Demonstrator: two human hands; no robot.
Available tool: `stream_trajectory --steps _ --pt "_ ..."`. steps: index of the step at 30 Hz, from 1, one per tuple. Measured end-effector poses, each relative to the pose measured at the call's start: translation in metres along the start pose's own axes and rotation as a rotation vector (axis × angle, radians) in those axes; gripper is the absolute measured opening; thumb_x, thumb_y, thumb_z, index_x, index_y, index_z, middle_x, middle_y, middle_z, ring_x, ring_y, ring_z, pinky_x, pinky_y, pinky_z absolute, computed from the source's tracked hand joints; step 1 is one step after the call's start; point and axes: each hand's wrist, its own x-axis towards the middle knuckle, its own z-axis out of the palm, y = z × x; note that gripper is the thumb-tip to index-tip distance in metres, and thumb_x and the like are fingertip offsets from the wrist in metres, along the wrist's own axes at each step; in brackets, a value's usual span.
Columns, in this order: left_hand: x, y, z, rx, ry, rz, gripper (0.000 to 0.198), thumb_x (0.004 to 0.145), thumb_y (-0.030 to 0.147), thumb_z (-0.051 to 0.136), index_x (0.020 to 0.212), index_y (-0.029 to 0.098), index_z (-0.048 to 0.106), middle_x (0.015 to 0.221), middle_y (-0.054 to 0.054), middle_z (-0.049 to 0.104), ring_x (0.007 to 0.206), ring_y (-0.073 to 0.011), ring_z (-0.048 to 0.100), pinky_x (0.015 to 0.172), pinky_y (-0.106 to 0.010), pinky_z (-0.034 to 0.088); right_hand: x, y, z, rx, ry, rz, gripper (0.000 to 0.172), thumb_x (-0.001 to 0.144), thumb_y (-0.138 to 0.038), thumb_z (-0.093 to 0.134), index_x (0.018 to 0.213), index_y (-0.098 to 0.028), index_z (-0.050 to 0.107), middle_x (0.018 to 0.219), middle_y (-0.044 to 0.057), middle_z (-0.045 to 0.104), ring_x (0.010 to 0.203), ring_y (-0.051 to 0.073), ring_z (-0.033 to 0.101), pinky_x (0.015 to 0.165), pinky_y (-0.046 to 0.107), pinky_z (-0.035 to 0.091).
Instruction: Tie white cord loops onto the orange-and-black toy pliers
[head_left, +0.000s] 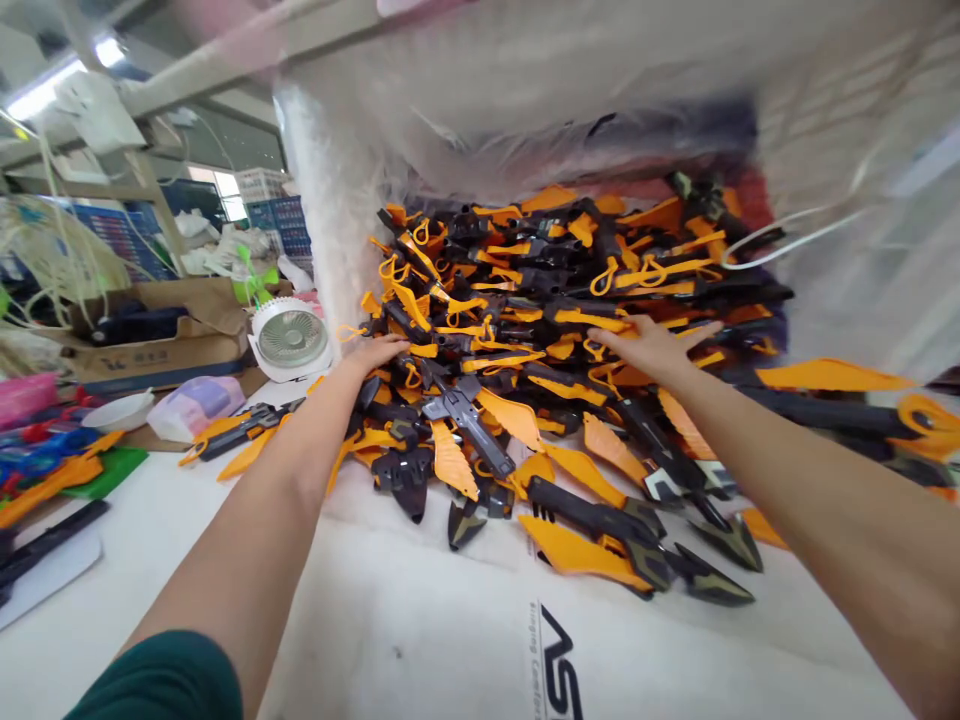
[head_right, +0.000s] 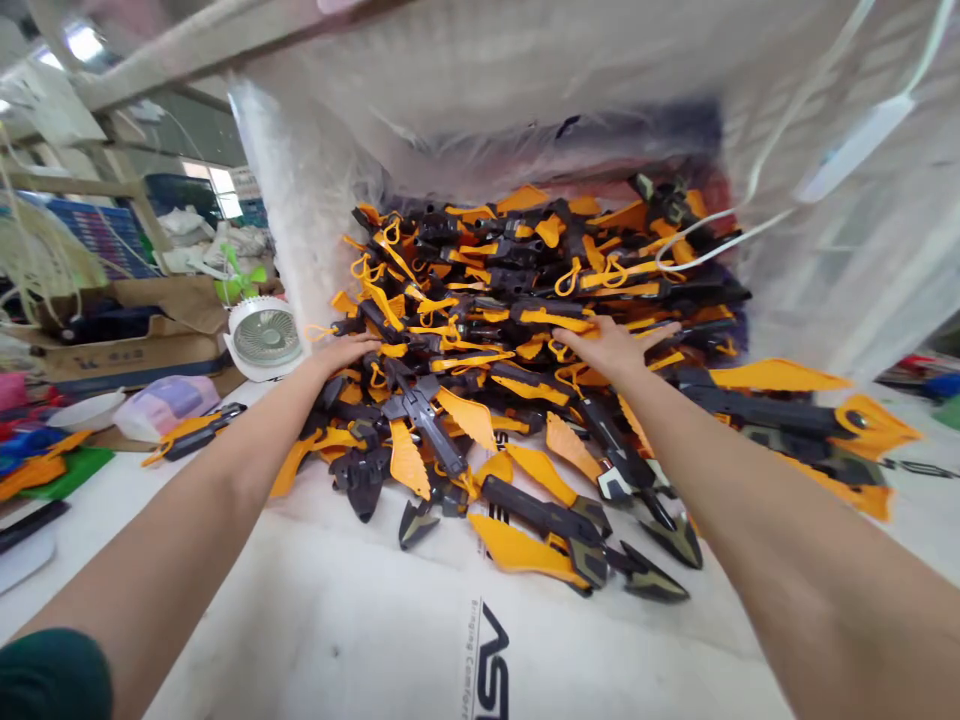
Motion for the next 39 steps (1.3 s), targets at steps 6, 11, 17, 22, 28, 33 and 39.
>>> stream_trajectory --steps 6,11,17,22,28,33,39 --pt "-0.029 0.009 -0.006 0.037 -0.179 -0.012 0.049 0.087 0.051 0.057 0.128 0.025 0.062 0.140 -0.004 0.060 0.127 -0.0318 0.054 0.107 -0.043 0.039 -0.049 0.002 0.002 -0.004 -0.020 -0.115 0.069 0.092 -0.064 0.050 0.135 -0.010 0.053 0.133 0.026 0.055 0.134 0.036 0.038 0.107 0.065 0.012" --pt "-0.061 0.018 -0.004 0.037 -0.218 -0.016 0.053 0.093 0.051 0.055 0.134 0.018 0.055 0.143 -0.012 0.054 0.127 -0.0291 0.054 0.109 -0.052 0.039 -0.086 -0.001 0.013 -0.104 0.024 -0.182 0.072 0.087 -0.062 0.055 0.136 -0.011 0.052 0.123 0.025 0.058 0.124 0.038 0.046 0.100 0.048 0.034" --pt "-0.114 0.024 -0.006 0.016 -0.230 0.019 0.058 0.092 0.042 0.049 0.145 0.020 0.044 0.151 -0.012 0.047 0.132 -0.0307 0.051 0.111 -0.041 0.038 -0.125 -0.002 0.004 -0.054 0.064 -0.266 0.065 0.083 -0.063 0.046 0.124 -0.013 0.056 0.110 0.021 0.065 0.104 0.039 0.059 0.093 0.045 0.044" --pt "-0.184 0.029 -0.007 -0.004 -0.212 0.091 0.059 0.093 0.039 0.046 0.150 0.025 0.036 0.152 -0.010 0.044 0.131 -0.0318 0.053 0.112 -0.043 0.038 -0.152 -0.010 -0.011 0.106 0.067 -0.265 0.051 0.078 -0.058 0.046 0.107 -0.019 0.061 0.091 0.014 0.069 0.094 0.035 0.065 0.089 0.044 0.049" --pt "-0.237 0.019 -0.021 -0.132 -0.237 0.259 0.055 0.092 0.038 0.054 0.144 0.022 0.046 0.152 -0.009 0.047 0.135 -0.0271 0.050 0.114 -0.038 0.039 -0.189 -0.026 -0.028 0.208 0.016 -0.160 0.054 0.073 -0.062 0.049 0.104 -0.021 0.062 0.088 0.013 0.071 0.091 0.038 0.067 0.082 0.049 0.052" --pt "-0.253 0.007 -0.063 -0.473 -0.297 0.361 0.028 0.091 0.038 0.059 0.105 0.018 0.073 0.112 -0.010 0.075 0.106 -0.0228 0.070 0.095 -0.033 0.053 -0.213 -0.022 -0.048 0.244 -0.078 -0.076 0.051 0.067 -0.068 0.052 0.097 -0.028 0.062 0.084 0.006 0.073 0.080 0.038 0.070 0.073 0.051 0.054" --pt "-0.218 -0.049 -0.115 -0.991 0.306 -0.012 0.038 0.083 0.052 0.059 0.094 0.017 0.070 0.098 -0.007 0.076 0.069 -0.0157 0.072 0.072 -0.029 0.058 -0.260 -0.021 -0.074 0.264 -0.046 -0.398 0.034 0.083 -0.060 0.053 0.095 -0.031 0.067 0.083 0.003 0.074 0.073 0.032 0.071 0.066 0.048 0.059"
